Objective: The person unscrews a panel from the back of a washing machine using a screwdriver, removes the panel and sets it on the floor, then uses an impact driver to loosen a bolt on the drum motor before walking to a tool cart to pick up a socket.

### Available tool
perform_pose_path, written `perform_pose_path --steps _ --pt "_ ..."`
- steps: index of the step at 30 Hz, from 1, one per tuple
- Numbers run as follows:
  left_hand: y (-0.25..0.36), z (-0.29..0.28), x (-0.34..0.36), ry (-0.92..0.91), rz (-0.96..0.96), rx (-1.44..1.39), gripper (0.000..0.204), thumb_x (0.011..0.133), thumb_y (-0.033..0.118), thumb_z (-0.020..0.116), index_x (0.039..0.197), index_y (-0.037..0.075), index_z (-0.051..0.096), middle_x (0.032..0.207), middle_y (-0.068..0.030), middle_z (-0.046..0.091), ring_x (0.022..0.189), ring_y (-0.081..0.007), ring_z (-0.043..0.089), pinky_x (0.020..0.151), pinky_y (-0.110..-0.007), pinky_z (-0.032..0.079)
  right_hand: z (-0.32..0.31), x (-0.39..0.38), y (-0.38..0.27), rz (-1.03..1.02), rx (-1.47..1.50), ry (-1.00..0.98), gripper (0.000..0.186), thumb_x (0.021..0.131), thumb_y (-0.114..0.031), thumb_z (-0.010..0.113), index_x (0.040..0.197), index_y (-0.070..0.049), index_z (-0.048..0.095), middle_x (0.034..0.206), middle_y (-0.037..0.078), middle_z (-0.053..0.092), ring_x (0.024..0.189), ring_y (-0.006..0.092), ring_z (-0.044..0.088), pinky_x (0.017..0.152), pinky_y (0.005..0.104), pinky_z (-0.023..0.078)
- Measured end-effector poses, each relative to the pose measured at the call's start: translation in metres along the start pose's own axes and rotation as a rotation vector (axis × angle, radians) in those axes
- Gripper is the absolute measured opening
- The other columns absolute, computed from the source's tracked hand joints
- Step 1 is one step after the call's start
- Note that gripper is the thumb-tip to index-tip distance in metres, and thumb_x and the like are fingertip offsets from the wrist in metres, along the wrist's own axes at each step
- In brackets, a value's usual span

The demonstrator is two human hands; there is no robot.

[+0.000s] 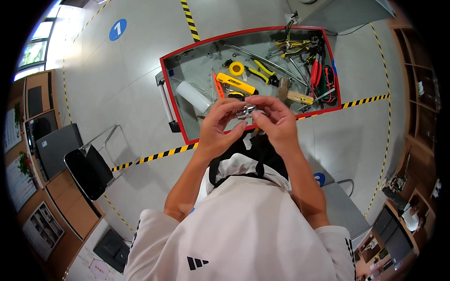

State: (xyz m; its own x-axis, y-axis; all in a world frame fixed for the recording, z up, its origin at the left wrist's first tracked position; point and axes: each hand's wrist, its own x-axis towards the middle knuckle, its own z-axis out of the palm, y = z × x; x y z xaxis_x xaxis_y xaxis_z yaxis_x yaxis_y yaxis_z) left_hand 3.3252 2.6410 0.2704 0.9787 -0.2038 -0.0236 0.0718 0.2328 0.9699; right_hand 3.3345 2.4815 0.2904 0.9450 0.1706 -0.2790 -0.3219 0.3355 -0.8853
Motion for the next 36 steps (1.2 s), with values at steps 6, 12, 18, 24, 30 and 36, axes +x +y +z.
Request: perform_pose_path --steps 6,12,18,24,30,36 --pt "-0.027 -0.013 -0.006 -0.101 -0.237 0.299 0.036 0.078 -0.006 0.058 0.114 -0.002 0.054 0.108 -0.0092 0.053 0.098 -0.0139 0.056 0.085 -0.025 0.048 -0.012 -0.002 0.045 0.166 -0.239 0.109 0.03 0.082 -0.007 0.06 0.111 0.0 0.055 0.103 0.006 0.06 0.087 0.0102 0.059 0.071 0.0217 0.049" --pt "-0.057 -0.046 0.007 -0.004 -0.368 0.533 0.028 0.085 0.008 0.056 0.112 0.0 0.056 0.09 -0.0149 0.061 0.077 -0.0197 0.061 0.068 -0.03 0.048 -0.04 -0.01 0.079 0.262 -0.387 0.145 0.03 0.082 -0.013 0.062 0.11 -0.001 0.058 0.099 0.005 0.063 0.074 0.0077 0.057 0.064 0.0212 0.045" --pt "-0.089 -0.086 0.041 0.002 -0.202 0.907 0.028 0.084 0.012 0.055 0.11 0.003 0.057 0.088 -0.0177 0.061 0.075 -0.0312 0.06 0.068 -0.037 0.047 -0.066 -0.023 0.098 0.348 -0.491 0.207 0.027 0.084 -0.013 0.061 0.107 0.0 0.059 0.094 0.007 0.064 0.077 0.0105 0.059 0.071 0.0241 0.048" --pt "-0.122 -0.121 0.073 -0.044 -0.208 1.359 0.027 0.081 0.012 0.057 0.107 0.006 0.058 0.097 -0.014 0.059 0.089 -0.0339 0.057 0.074 -0.043 0.045 -0.075 -0.031 0.107 0.418 -0.476 0.231 0.024 0.084 -0.012 0.06 0.105 0.001 0.059 0.092 0.008 0.064 0.078 0.0129 0.061 0.072 0.0248 0.049" --pt "-0.152 -0.151 0.105 -0.056 -0.144 1.499 0.026 0.076 0.011 0.059 0.102 0.007 0.059 0.095 -0.0141 0.059 0.09 -0.0348 0.056 0.076 -0.044 0.045 -0.078 -0.037 0.111 0.428 -0.43 0.273 0.025 0.085 -0.013 0.06 0.105 0.001 0.059 0.092 0.008 0.063 0.078 0.0121 0.061 0.07 0.0241 0.049" --pt "-0.162 -0.168 0.114 0.027 -0.127 1.37 0.022 0.077 0.008 0.055 0.099 0.008 0.056 0.099 -0.0163 0.056 0.09 -0.0353 0.057 0.072 -0.047 0.046 -0.091 -0.041 0.124 0.36 -0.483 0.266 0.025 0.084 -0.016 0.061 0.104 -0.001 0.06 0.09 0.009 0.065 0.08 0.0137 0.062 0.072 0.0255 0.049"
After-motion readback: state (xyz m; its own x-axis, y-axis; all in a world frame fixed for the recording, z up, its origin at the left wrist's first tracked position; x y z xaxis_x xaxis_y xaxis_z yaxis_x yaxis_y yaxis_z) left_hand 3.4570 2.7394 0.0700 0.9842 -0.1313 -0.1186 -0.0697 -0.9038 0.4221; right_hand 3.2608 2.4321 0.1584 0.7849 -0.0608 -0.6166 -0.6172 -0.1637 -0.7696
